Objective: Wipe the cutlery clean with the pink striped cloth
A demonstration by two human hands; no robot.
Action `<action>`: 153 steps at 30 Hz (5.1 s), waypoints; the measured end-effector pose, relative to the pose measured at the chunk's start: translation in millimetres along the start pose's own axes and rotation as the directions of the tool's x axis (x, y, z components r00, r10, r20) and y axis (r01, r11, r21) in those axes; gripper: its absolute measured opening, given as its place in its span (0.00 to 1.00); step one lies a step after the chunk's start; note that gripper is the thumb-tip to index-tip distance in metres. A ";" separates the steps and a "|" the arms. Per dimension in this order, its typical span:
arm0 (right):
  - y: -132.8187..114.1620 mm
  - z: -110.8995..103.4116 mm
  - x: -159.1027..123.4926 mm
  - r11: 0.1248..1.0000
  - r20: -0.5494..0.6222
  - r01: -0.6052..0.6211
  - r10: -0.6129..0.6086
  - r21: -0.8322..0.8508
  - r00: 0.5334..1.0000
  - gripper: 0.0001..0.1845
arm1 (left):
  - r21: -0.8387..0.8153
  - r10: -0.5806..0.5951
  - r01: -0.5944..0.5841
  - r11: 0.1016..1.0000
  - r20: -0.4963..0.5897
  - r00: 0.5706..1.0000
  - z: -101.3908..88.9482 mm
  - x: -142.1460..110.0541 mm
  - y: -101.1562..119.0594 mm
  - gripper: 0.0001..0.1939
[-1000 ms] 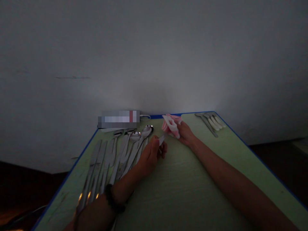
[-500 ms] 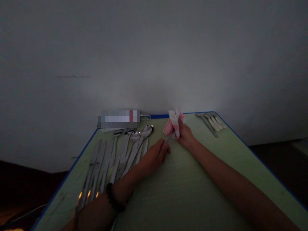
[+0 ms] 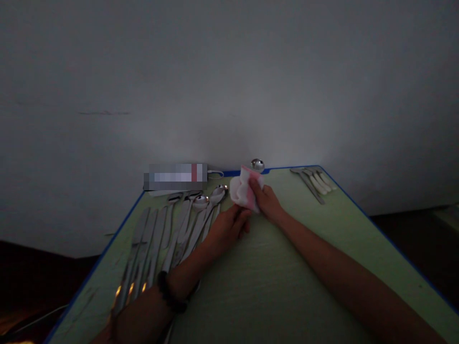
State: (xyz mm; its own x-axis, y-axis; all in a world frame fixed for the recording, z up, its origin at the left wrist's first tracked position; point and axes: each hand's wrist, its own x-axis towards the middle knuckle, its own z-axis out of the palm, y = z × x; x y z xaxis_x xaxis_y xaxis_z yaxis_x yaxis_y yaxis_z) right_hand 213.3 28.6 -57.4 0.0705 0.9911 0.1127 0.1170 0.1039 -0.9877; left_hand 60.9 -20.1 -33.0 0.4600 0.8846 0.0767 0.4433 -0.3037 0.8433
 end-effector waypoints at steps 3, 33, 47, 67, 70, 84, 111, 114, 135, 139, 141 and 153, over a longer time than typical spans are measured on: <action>2.5 1.6 5.4 0.984 -0.024 -0.089 0.093 0.157 0.995 0.34 | 0.000 -0.010 0.010 1.000 -0.004 1.000 -0.2 0.1 0.1 0.18; 0.3 -1.6 0.1 0.994 0.056 0.050 -0.056 0.101 0.997 0.25 | -0.039 0.044 -0.046 0.998 -0.047 0.998 -3.5 2.0 -1.5 0.17; -13.7 0.2 -5.4 0.996 0.224 0.087 -0.083 -0.008 0.971 0.20 | -0.016 -0.018 0.015 1.000 -0.139 0.990 -2.5 1.8 -7.0 0.19; -9.2 -0.5 -5.0 0.978 0.170 0.165 -0.142 -0.129 0.975 0.20 | 0.066 -0.049 0.058 0.996 -0.126 0.991 -5.3 4.3 -9.4 0.22; -5.8 -1.7 -3.3 0.975 0.159 0.168 -0.145 -0.144 0.977 0.23 | 0.083 -0.029 0.040 0.996 -0.121 0.992 -5.1 3.8 -8.6 0.20; -7.2 -4.1 -0.5 0.994 0.245 0.080 -0.059 -0.074 0.968 0.22 | 0.084 -0.023 0.035 0.996 -0.143 0.989 -2.9 4.6 -13.2 0.20; 1.7 3.0 0.0 0.998 -0.085 0.052 -0.054 -0.024 0.995 0.26 | 0.125 0.015 -0.001 0.992 -0.111 0.994 -6.5 2.9 -5.8 0.21; -1.5 3.2 -1.7 0.994 0.011 0.059 -0.059 -0.087 0.998 0.25 | 0.085 -0.006 0.017 0.996 -0.127 0.992 -5.9 3.1 -5.5 0.20; -1.4 3.7 -2.0 0.998 0.032 0.058 -0.059 0.034 0.998 0.24 | 0.025 -0.014 0.017 1.000 -0.129 0.992 -6.5 1.9 -7.0 0.23; -1.7 1.9 -1.4 0.999 0.033 0.008 -0.010 0.046 0.999 0.25 | 0.039 0.003 0.003 0.999 -0.136 0.991 -4.9 1.5 -5.9 0.22; -4.3 1.2 -1.9 1.000 0.083 0.017 -0.016 -0.008 0.996 0.24 | 0.024 -0.006 0.010 1.000 -0.164 0.986 -4.5 1.8 -4.7 0.21; -5.6 1.7 -1.7 0.995 0.071 0.024 -0.018 -0.094 0.997 0.23 | 0.049 -0.057 0.066 0.997 -0.164 0.985 -4.2 4.0 -5.2 0.20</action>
State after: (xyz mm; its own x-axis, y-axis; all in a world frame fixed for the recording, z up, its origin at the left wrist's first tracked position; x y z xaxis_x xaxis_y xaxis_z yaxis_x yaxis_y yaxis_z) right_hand 210.9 26.5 -52.2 -0.0025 0.9925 0.1219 0.2109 0.1197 -0.9702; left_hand 57.2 -13.5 -34.8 0.3010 0.9467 0.1146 0.5104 -0.2615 0.8192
